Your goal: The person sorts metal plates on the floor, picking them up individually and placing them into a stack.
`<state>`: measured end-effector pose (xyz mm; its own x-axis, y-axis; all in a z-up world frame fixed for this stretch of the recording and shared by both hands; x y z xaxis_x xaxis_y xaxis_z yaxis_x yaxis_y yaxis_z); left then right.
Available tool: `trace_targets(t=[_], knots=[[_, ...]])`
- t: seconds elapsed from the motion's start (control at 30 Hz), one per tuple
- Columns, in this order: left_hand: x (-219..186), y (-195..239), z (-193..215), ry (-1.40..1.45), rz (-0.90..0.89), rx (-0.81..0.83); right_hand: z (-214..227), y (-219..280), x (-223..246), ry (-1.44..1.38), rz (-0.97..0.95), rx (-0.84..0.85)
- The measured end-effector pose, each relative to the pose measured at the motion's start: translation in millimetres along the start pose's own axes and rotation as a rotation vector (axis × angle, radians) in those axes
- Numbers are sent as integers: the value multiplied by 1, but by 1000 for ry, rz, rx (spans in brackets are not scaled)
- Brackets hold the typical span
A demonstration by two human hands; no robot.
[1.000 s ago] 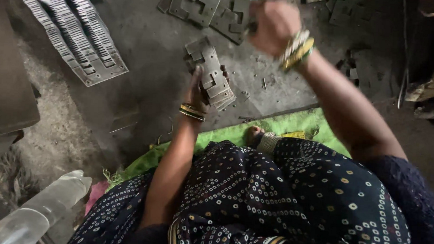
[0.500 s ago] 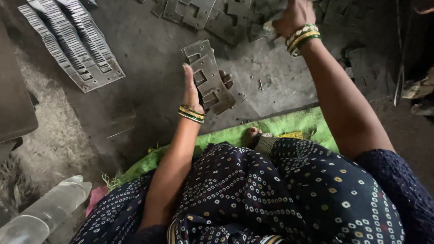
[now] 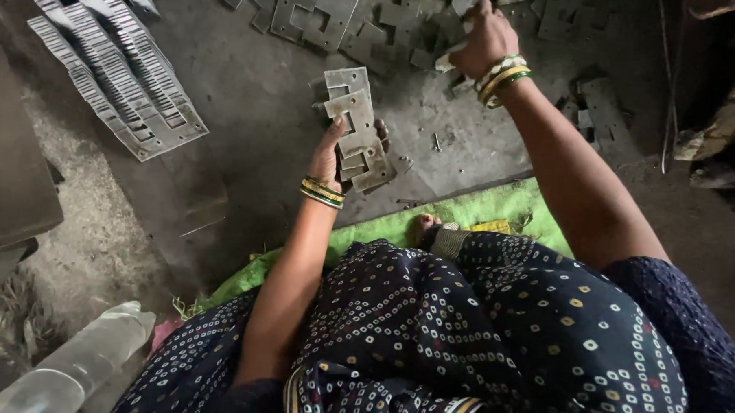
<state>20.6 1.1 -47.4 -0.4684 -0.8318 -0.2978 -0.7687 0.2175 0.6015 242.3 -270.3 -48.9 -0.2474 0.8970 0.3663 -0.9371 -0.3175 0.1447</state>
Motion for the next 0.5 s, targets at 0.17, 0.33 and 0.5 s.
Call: trace_targets(t=[0.17, 0.33, 0.5], knots=[[4, -11, 27, -94, -155, -11, 31, 24, 40, -137, 119, -6], [-6, -19, 31, -22, -85, -29, 73, 93, 139, 56, 792, -245], [-20, -7, 22, -118, -197, -175, 42, 41, 129, 373, 755, -138]])
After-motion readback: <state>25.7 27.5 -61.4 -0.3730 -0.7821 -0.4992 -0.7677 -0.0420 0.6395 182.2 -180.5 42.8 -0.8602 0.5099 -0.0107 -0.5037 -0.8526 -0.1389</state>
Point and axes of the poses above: each hand's wrist, its own y-axis away from the middle knuckle, its own z-axis out of the back of the hand, x = y × z, the point moved 4 cm from there along -y, towards the middle knuckle, and after that the axes turned 4 degrees about z, right-handed, at the moved point
